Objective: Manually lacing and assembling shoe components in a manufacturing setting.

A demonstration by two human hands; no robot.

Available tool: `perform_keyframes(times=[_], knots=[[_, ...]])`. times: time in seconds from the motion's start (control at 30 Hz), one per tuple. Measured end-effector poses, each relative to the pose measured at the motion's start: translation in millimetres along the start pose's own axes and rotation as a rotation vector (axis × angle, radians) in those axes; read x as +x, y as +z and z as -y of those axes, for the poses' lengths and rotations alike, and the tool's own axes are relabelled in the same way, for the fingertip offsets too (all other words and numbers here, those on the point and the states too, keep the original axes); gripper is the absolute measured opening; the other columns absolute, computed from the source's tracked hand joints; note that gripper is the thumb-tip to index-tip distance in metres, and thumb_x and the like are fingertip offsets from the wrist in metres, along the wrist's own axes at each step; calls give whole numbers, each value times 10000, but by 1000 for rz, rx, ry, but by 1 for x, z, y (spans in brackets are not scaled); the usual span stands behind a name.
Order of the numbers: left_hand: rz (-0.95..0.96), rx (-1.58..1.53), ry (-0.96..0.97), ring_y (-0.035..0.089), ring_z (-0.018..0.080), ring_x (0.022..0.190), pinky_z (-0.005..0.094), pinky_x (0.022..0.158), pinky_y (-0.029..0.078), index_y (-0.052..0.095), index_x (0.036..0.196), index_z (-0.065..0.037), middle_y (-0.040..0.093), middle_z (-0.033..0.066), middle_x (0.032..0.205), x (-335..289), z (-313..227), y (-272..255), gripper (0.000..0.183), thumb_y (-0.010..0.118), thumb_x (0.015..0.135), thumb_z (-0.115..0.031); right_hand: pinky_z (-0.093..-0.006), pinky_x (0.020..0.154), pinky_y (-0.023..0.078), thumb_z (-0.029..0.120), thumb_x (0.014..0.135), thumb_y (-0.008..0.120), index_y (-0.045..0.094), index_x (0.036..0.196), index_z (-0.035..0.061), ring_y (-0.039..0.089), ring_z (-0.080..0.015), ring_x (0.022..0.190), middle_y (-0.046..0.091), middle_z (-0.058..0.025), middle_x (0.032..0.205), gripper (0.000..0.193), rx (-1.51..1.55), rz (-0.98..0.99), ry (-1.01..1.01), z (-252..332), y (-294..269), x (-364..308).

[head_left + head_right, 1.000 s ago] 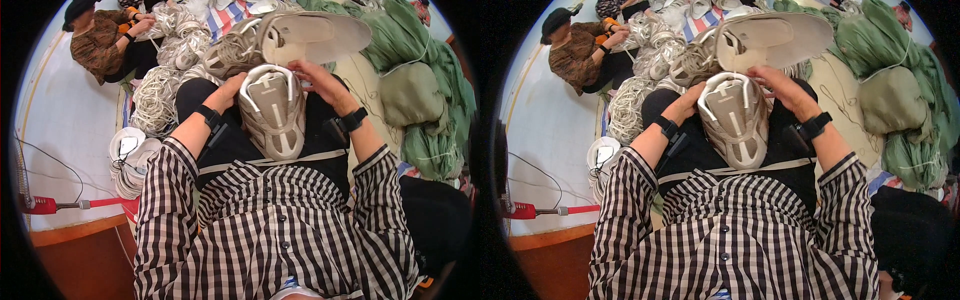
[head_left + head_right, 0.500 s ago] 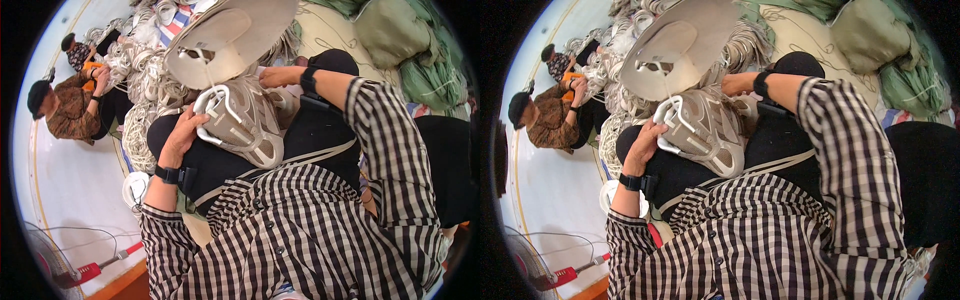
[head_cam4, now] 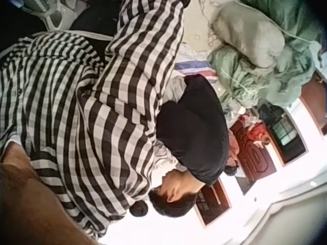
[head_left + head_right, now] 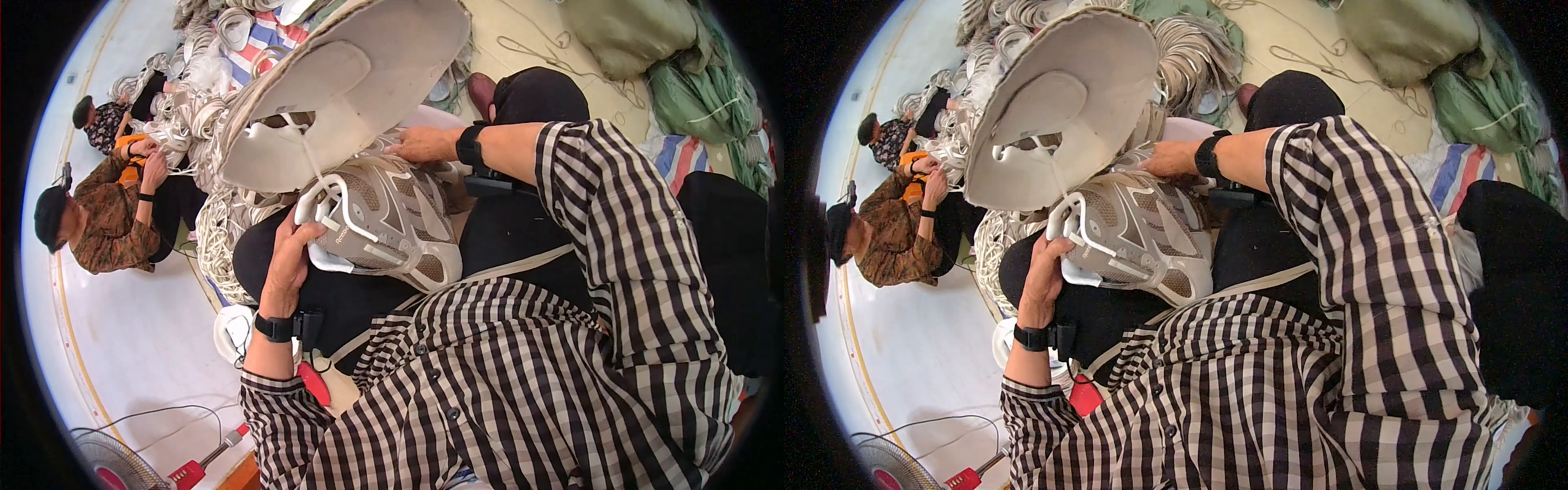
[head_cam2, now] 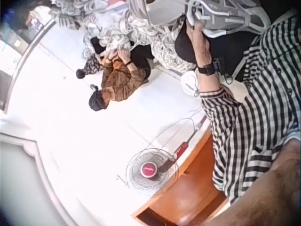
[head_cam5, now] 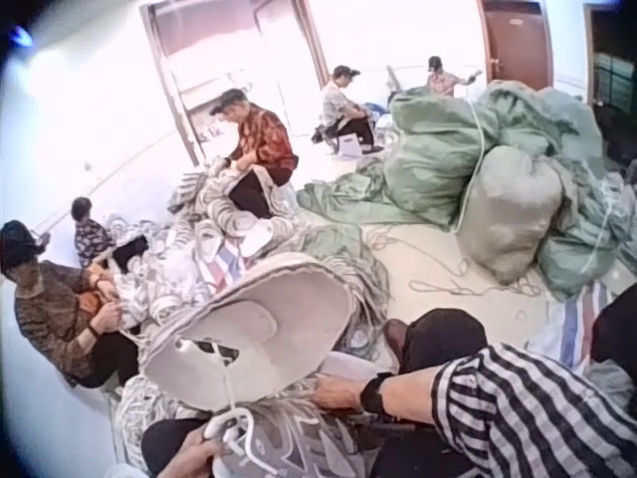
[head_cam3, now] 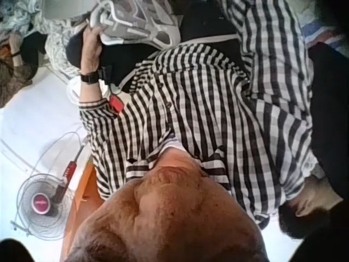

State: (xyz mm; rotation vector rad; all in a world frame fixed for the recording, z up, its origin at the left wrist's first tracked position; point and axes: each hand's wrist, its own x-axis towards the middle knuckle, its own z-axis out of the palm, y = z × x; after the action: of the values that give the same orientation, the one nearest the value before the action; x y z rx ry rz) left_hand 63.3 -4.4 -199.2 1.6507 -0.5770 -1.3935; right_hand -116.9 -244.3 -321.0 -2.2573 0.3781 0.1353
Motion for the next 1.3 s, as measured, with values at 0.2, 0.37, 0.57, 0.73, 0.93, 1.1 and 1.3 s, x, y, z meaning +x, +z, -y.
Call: perform_keyframes(times=[0.2, 0.37, 0.57, 0.73, 0.93, 1.1, 1.3], knots=[[-63, -50, 32, 571, 193, 1037, 292, 937, 432, 462, 1353, 35, 592, 108, 1181, -2, 6, 0, 615, 577, 756, -62, -422, 663, 491, 464, 964, 490, 593, 1005, -72, 622, -338, 748, 624, -207, 797, 548, -113, 2, -163, -27, 26, 6], [-165, -91, 55, 608, 150, 869, 270, 808, 486, 540, 1192, 58, 629, 72, 1009, -11, 7, -17, 458, 586, 764, -99, -387, 644, 524, 413, 956, 500, 612, 1086, -11, 651, -262, 758, 673, -162, 981, 457, 705, 138, 525, 49, -17, -21], [-104, -56, 174, 620, 175, 930, 311, 857, 471, 618, 1128, 1, 657, 72, 1034, 7, -55, 14, 421, 656, 823, -286, -392, 613, 468, 369, 935, 518, 633, 963, 52, 582, -220, 758, 618, -93, 861, 338, 887, 1, 225, 32, -43, -46], [-20, 90, 140, 628, 123, 853, 273, 671, 507, 626, 1139, -62, 664, 27, 992, 30, -79, 4, 443, 666, 823, -370, -414, 471, 563, 242, 863, 551, 655, 988, 9, 664, -277, 569, 664, -153, 796, 284, 539, 3, 449, 54, -86, -58], [66, 217, 127, 640, 185, 722, 341, 600, 531, 655, 1097, -71, 672, 51, 908, 47, -81, 25, 444, 594, 870, -449, -350, 546, 529, 163, 863, 552, 654, 963, 2, 678, -228, 646, 669, -154, 769, 215, -771, -188, 200, 41, -116, -41], [-26, 345, 214, 652, 222, 834, 391, 615, 547, 660, 1125, -63, 672, 81, 950, 42, -73, 35, 429, 534, 900, -406, -260, 627, 519, 245, 943, 548, 664, 966, 22, 655, -133, 730, 680, -68, 791, 253, 100, -244, 193, 49, -136, -82], [-309, 716, 527, 654, 237, 800, 395, 726, 537, 694, 1051, -53, 693, 71, 900, 50, -62, 8, 396, 531, 882, -372, -279, 791, 494, 265, 976, 535, 632, 1134, 40, 597, -121, 916, 665, -44, 991, 291, 197, -395, -83, 91, -109, -97]])
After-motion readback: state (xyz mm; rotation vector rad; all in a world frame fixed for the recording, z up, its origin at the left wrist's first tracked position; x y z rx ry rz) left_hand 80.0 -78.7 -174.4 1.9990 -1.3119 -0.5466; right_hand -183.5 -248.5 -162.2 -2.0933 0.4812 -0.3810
